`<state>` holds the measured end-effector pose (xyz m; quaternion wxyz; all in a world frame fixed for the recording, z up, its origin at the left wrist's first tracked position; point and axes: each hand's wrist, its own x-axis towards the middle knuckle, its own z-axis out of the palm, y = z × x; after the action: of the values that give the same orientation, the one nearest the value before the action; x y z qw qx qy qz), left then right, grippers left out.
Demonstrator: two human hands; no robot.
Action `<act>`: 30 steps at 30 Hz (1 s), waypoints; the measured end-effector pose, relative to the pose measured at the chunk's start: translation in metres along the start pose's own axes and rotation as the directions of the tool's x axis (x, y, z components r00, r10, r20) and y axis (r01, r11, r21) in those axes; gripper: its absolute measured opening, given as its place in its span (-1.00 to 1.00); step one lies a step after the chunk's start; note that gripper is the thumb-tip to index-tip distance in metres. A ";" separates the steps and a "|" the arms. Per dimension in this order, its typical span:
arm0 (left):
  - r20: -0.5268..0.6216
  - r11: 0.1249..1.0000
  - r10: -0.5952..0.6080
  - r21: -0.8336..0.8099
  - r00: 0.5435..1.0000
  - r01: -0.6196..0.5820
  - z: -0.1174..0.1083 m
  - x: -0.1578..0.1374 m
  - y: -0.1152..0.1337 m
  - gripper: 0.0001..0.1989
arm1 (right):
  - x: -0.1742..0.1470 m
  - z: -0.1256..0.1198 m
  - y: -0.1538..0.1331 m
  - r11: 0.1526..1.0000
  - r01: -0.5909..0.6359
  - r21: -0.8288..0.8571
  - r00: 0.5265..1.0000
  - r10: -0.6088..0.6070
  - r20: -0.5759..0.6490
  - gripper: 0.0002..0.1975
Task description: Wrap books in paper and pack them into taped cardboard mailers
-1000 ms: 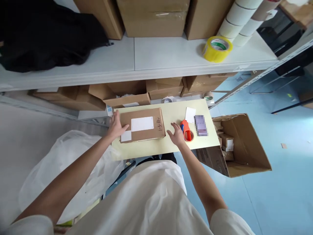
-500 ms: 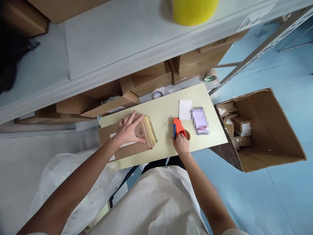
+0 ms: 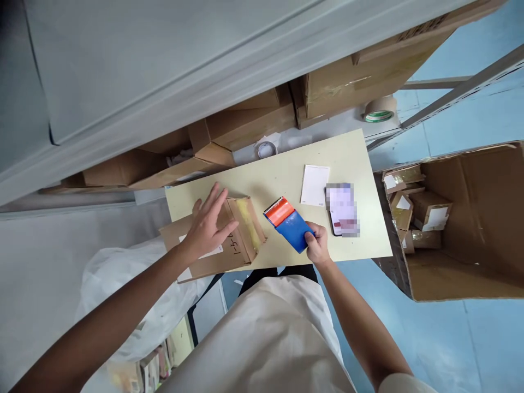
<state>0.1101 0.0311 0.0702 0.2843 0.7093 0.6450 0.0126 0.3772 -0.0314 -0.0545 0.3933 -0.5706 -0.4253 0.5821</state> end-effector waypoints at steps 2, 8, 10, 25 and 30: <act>0.044 0.981 0.009 -0.195 0.999 0.000 -0.002 0.018 0.019 -0.28 | 0.003 -0.002 0.001 0.998 0.001 0.066 1.000 -0.001 0.000 -0.44; 0.552 0.719 -0.129 -0.520 0.824 0.461 0.007 0.071 0.049 -0.51 | 0.007 -0.003 -0.006 0.995 0.017 0.096 1.000 -0.019 0.019 -0.42; 0.613 0.719 -0.091 -0.504 0.785 0.478 0.009 0.081 0.051 -0.68 | 0.009 -0.003 -0.008 0.994 0.037 0.100 0.999 -0.040 0.029 -0.41; 0.742 0.981 -0.193 0.122 0.642 0.153 0.038 0.118 0.045 -0.79 | -0.021 -0.002 0.003 0.661 -0.607 0.440 0.790 0.561 0.247 -0.50; 0.717 0.933 -0.267 0.360 0.643 -0.014 0.047 0.125 0.021 -0.76 | -0.072 -0.003 0.043 0.487 -0.703 0.517 0.680 0.673 0.290 -0.59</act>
<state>0.1685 0.1277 -0.0038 0.4029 0.6391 0.5086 -0.4130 0.3840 -0.1139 -0.0713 0.2740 -0.5252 0.0329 0.8050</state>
